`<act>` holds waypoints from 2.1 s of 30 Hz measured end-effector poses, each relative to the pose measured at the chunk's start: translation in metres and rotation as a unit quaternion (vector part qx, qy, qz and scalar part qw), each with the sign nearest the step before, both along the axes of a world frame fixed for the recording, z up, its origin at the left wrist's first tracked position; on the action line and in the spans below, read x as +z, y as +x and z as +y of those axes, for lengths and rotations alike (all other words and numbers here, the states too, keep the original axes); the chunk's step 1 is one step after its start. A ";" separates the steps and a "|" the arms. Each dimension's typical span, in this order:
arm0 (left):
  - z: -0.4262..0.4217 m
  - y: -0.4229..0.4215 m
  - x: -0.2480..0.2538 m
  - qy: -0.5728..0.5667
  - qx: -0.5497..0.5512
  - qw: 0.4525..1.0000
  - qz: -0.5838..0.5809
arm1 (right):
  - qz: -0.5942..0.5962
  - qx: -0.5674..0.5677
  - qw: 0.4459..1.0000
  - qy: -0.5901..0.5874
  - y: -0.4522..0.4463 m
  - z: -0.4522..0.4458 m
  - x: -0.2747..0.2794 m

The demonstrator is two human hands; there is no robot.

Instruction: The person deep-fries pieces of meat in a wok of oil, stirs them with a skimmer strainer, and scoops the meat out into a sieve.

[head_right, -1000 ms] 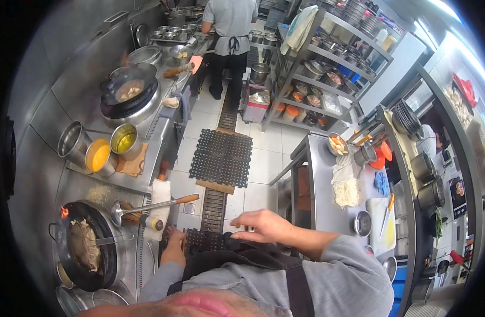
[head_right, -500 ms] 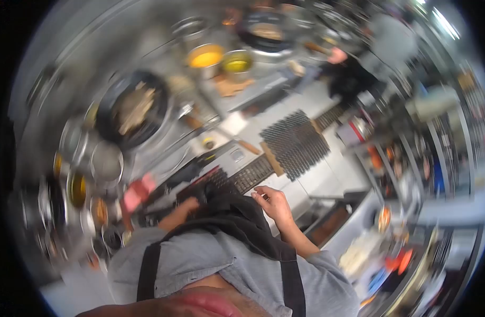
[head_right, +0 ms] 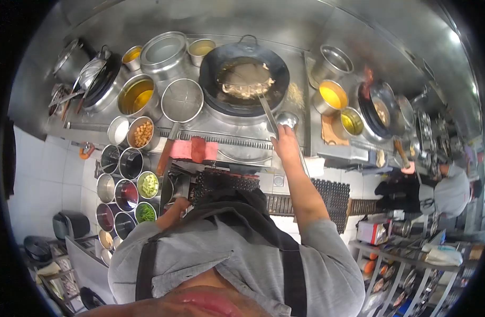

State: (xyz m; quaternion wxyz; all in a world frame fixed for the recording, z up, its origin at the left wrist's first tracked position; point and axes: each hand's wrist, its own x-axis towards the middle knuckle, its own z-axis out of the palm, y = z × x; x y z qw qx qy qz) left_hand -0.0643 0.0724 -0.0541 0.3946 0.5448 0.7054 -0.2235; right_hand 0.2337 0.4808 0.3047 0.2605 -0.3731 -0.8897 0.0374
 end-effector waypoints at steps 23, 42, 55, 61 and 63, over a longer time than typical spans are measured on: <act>-0.102 0.024 0.007 0.070 0.370 0.921 -0.094 | 0.159 -0.118 0.839 -0.508 -0.073 0.079 -0.007; -0.064 0.003 -0.027 0.061 0.212 0.975 -0.033 | 0.071 -0.015 0.911 -0.405 -0.044 0.051 0.078; 0.055 -0.013 0.132 0.086 0.440 0.848 -0.283 | -0.113 -0.022 0.975 -0.192 0.047 0.055 0.066; 0.075 -0.045 0.291 0.310 0.546 0.705 -0.329 | -0.050 -0.044 0.982 -0.178 0.037 0.067 0.070; 0.077 -0.077 0.285 0.423 0.503 0.737 -0.157 | -0.036 -0.078 0.985 -0.148 0.025 0.073 0.067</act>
